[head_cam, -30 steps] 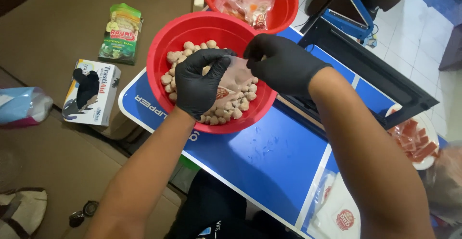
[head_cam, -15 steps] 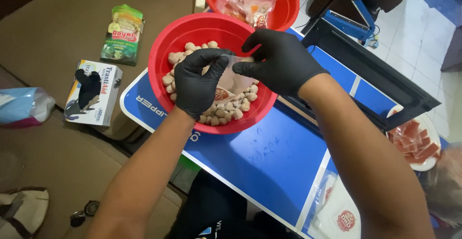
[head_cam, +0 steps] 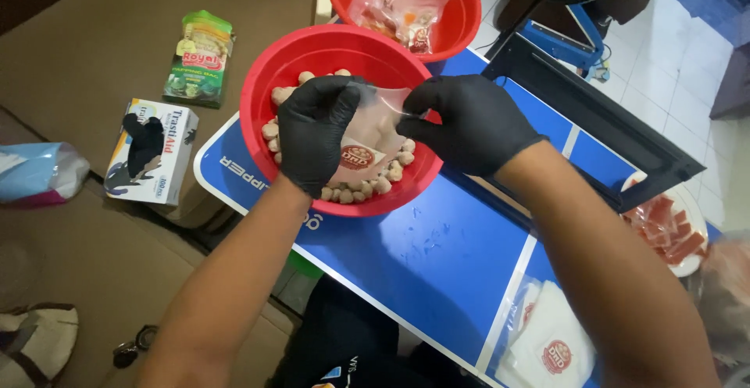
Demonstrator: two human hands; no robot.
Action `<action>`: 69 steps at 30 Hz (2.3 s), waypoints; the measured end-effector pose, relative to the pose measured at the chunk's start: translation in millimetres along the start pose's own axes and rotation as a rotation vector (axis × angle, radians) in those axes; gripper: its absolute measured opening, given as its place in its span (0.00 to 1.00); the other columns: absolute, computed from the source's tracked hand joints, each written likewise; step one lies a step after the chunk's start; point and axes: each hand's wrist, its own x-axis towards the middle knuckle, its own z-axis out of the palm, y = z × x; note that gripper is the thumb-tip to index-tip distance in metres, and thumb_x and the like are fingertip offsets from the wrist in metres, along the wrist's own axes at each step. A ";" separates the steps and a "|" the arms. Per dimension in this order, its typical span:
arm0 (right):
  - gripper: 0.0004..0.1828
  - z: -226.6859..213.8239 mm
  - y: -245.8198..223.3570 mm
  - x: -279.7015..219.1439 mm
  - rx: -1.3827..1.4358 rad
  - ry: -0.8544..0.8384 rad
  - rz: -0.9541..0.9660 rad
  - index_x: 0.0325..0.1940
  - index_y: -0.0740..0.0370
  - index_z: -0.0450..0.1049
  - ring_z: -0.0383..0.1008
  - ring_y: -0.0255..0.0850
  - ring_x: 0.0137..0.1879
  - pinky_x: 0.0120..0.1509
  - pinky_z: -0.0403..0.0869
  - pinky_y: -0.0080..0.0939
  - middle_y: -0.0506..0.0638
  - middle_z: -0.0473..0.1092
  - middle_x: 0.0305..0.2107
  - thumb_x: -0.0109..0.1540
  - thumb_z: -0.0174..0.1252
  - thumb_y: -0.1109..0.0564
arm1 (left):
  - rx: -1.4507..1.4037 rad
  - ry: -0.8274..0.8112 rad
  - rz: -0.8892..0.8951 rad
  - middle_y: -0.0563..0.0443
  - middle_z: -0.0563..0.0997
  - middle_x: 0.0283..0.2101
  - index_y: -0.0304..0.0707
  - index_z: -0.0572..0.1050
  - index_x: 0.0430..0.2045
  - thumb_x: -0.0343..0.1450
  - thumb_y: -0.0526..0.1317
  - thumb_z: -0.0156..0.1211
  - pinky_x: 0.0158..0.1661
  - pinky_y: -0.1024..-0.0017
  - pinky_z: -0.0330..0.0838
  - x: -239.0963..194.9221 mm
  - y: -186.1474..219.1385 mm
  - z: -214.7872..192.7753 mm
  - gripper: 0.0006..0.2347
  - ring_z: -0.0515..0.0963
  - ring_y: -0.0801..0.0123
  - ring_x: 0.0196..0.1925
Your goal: The person places round meatballs and orange fish roe into a vacuum-seal bag, then uses a vacuum sealer to remove air and seal the bag. The process is repeated with additional items from nearby bowls and plates.
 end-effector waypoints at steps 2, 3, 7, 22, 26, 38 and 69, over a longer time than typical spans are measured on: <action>0.09 -15.8 -5.3 -11.0 -0.016 0.080 -0.105 0.48 0.60 0.79 0.77 0.48 0.38 0.40 0.76 0.46 0.54 0.78 0.36 0.66 0.63 0.56 | 0.093 0.023 -0.034 0.49 0.85 0.43 0.37 0.80 0.43 0.76 0.39 0.60 0.55 0.65 0.83 -3.6 10.4 0.1 0.07 0.84 0.61 0.50; 0.09 -31.0 -10.3 -21.4 -0.017 0.078 -0.109 0.48 0.60 0.79 0.77 0.48 0.38 0.40 0.76 0.46 0.54 0.78 0.36 0.66 0.63 0.56 | 0.094 0.026 -0.034 0.49 0.85 0.43 0.37 0.80 0.43 0.76 0.39 0.60 0.55 0.65 0.83 -5.9 26.2 1.2 0.07 0.84 0.61 0.50; 0.04 -88.3 -12.9 -75.4 -0.248 0.279 -0.302 0.47 0.69 0.81 0.80 0.48 0.39 0.41 0.77 0.45 0.61 0.79 0.38 0.71 0.64 0.64 | 0.083 0.040 0.040 0.42 0.79 0.58 0.37 0.73 0.54 0.81 0.36 0.48 0.67 0.61 0.76 -21.3 77.8 13.4 0.10 0.79 0.56 0.64; 0.10 -52.3 11.1 -196.1 -0.274 0.263 0.290 0.48 0.61 0.82 0.82 0.47 0.32 0.33 0.80 0.45 0.57 0.81 0.36 0.66 0.63 0.55 | 0.255 -0.345 0.019 0.37 0.70 0.64 0.34 0.63 0.62 0.68 0.48 0.65 0.67 0.54 0.68 -170.0 79.2 120.4 0.30 0.72 0.48 0.67; 0.14 -60.8 -9.0 -210.2 0.094 0.210 0.829 0.50 0.54 0.84 0.81 0.41 0.34 0.39 0.76 0.44 0.52 0.82 0.34 0.65 0.60 0.48 | 0.227 -0.462 -0.122 0.36 0.67 0.70 0.37 0.56 0.70 0.68 0.54 0.65 0.68 0.52 0.67 -191.3 67.3 162.8 0.38 0.69 0.45 0.72; 0.08 -35.5 28.7 -321.4 0.367 0.200 1.075 0.37 0.54 0.86 0.81 0.35 0.37 0.49 0.77 0.38 0.46 0.84 0.29 0.62 0.64 0.52 | -0.577 -0.433 -1.066 0.37 0.81 0.54 0.34 0.73 0.59 0.77 0.41 0.49 0.54 0.58 0.79 -235.7 1.0 198.6 0.17 0.83 0.51 0.54; 0.32 91.9 198.8 -626.4 -0.072 -0.230 1.675 0.64 0.54 0.78 0.67 0.62 0.70 0.75 0.62 0.59 0.61 0.68 0.66 0.66 0.45 0.35 | -0.422 -0.495 -1.108 0.49 0.82 0.33 0.39 0.76 0.36 0.78 0.43 0.51 0.44 0.63 0.80 -257.5 -2.0 203.8 0.09 0.84 0.63 0.35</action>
